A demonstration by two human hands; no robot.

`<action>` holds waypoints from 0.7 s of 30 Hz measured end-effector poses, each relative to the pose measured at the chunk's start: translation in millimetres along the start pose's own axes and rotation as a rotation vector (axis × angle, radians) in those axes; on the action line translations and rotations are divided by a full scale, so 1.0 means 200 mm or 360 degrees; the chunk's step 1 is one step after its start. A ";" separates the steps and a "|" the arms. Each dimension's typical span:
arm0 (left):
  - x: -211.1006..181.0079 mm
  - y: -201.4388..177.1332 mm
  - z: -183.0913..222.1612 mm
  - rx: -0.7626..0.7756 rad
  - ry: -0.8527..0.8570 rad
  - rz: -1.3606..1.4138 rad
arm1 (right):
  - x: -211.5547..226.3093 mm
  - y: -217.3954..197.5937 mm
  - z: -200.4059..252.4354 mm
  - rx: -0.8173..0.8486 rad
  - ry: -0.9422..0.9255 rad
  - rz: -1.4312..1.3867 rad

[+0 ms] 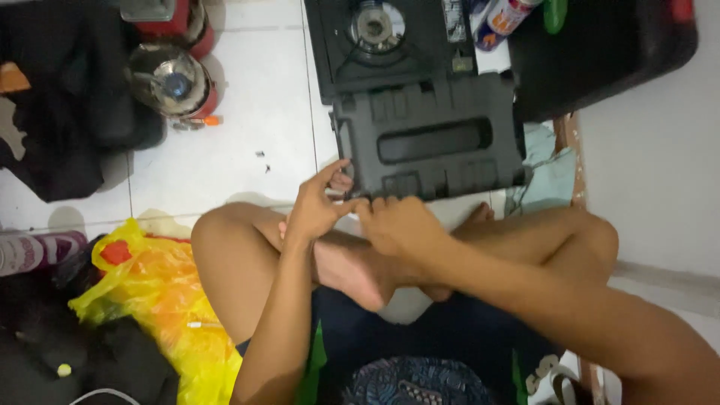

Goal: Removing screws from a black plastic casing using a screwdriver to disassemble the device.

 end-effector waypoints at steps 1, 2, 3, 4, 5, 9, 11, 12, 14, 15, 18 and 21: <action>0.01 0.00 -0.01 -0.0016 -0.0021 -0.0002 | -0.01 -0.09 -0.01 0.0108 0.0029 -0.0062; 0.03 0.01 0.00 -0.0028 -0.0053 -0.0007 | 0.01 -0.17 -0.01 0.0221 0.0061 -0.0134; 0.01 0.00 -0.01 -0.0029 -0.0039 -0.0007 | -0.01 -0.17 -0.02 0.0213 0.0063 -0.0123; 0.00 0.00 -0.01 -0.0024 -0.0041 -0.0013 | -0.01 -0.18 -0.02 0.0225 -0.0021 -0.0214; 0.00 0.01 -0.01 -0.0020 -0.0043 -0.0019 | -0.01 -0.18 -0.02 0.0237 -0.0105 -0.0305; 0.03 0.01 0.00 -0.0014 -0.0067 -0.0004 | -0.01 0.05 -0.03 0.0285 0.0014 -0.0251; 0.02 0.01 -0.01 -0.0010 -0.0058 -0.0056 | -0.03 -0.04 -0.06 0.0413 0.0106 -0.0265; 0.05 0.00 -0.01 -0.0009 -0.0061 -0.0059 | -0.03 -0.09 -0.07 0.0413 0.0107 -0.0269; 0.10 0.00 -0.04 0.0002 -0.0048 -0.0021 | -0.05 -0.20 -0.09 0.0455 -0.0039 -0.0464; 0.08 0.00 -0.02 0.0012 -0.0049 -0.0024 | -0.05 -0.12 -0.07 0.0456 -0.0028 -0.0466; 0.03 0.01 0.00 0.0025 0.0009 -0.0141 | -0.06 -0.01 -0.04 -0.0230 -0.0085 -0.0087; 0.03 0.00 0.00 0.0032 -0.0024 -0.0221 | -0.05 -0.08 -0.03 -0.0365 0.0040 0.0115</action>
Point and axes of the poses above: each hand's wrist, its own z-axis away from the middle knuckle, its own y-axis out of the palm, x = y × z, the point moved 2 cm from there along -z, towards the middle knuckle, and after that the axes turned 10 degrees about z, right-handed, at the moved point
